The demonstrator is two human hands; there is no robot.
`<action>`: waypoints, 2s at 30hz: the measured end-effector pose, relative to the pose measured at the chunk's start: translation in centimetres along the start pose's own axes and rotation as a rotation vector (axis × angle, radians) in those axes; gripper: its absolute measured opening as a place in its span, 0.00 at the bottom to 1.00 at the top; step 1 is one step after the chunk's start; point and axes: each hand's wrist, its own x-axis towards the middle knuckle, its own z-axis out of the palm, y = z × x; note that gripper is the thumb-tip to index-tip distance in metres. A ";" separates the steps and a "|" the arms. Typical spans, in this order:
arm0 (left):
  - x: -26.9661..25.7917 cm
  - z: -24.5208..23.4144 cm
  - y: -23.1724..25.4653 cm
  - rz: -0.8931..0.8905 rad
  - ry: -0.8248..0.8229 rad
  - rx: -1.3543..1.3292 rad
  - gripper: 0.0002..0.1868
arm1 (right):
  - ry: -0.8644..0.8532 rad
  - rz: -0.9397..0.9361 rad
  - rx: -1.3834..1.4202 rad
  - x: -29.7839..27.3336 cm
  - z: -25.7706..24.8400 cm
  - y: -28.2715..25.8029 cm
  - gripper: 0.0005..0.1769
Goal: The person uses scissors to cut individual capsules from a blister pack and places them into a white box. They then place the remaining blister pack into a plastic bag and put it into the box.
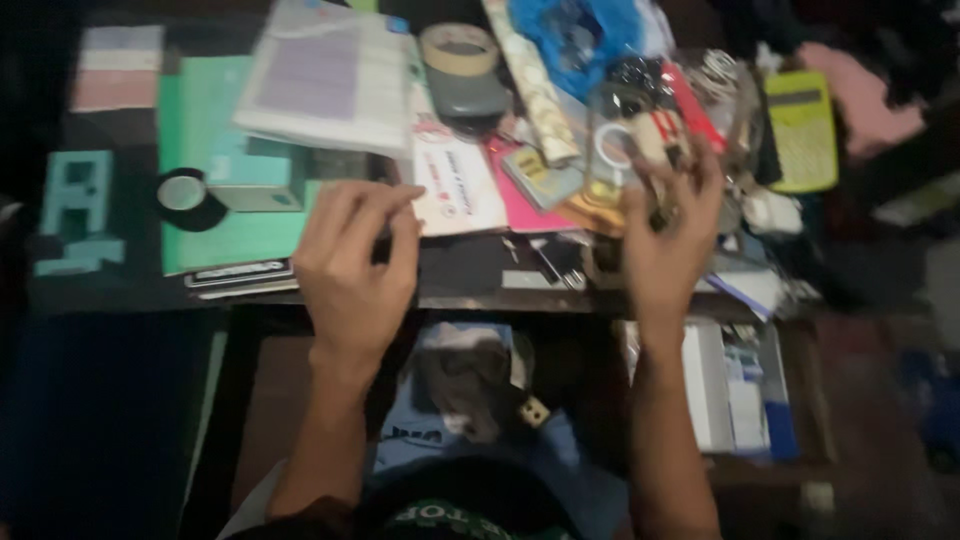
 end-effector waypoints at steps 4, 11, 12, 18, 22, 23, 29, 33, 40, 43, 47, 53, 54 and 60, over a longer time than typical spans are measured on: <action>1.5 -1.1 -0.6 -0.416 -0.111 -0.026 0.22 | -0.164 0.153 0.405 -0.8 2.3 -4.2 0.09; 2.9 0.1 -2.7 -0.498 -0.119 -0.275 0.27 | -0.446 0.123 0.555 -1.7 4.5 -6.1 0.08; 2.9 0.4 -3.0 -0.528 -0.103 -0.332 0.25 | -0.460 0.118 0.580 -1.9 4.7 -6.0 0.08; 1.5 1.2 -3.3 -0.481 0.056 -0.362 0.19 | -0.561 0.269 0.790 -1.0 6.2 -4.9 0.13; -0.7 1.1 -2.5 -0.485 0.063 -0.486 0.18 | -0.578 0.508 0.995 0.9 7.5 -5.4 0.22; -1.2 1.1 -2.2 -0.476 0.067 -0.500 0.19 | -0.574 0.530 1.083 1.2 7.8 -5.7 0.22; -3.3 2.0 -0.4 -0.465 -0.024 -0.730 0.14 | -0.396 0.486 1.290 2.0 5.7 -5.6 0.21; -4.4 2.9 0.3 -0.170 -0.030 -0.741 0.08 | -0.212 0.433 1.136 0.6 1.1 -3.5 0.24; -5.1 5.9 0.8 -0.408 -0.254 -1.052 0.27 | -0.132 0.562 0.896 -6.5 -6.2 -0.3 0.27; -5.8 7.9 2.5 -0.397 -0.395 -0.955 0.30 | -0.155 0.610 0.778 -10.5 -8.0 0.8 0.25; -5.6 9.6 3.8 -0.461 -0.467 -0.982 0.24 | -0.175 0.678 0.675 -13.1 -8.8 1.3 0.23; -4.9 9.1 1.7 -0.585 -0.424 -0.934 0.13 | -0.299 0.673 0.717 -11.7 -7.1 1.1 0.24; -4.8 8.5 1.2 -0.604 -0.433 -0.946 0.12 | -0.315 0.683 0.760 -11.4 -6.6 0.8 0.24; 1.1 4.2 -3.5 -0.584 -0.140 -0.942 0.21 | -0.308 0.431 0.875 -8.0 -3.3 -0.4 0.30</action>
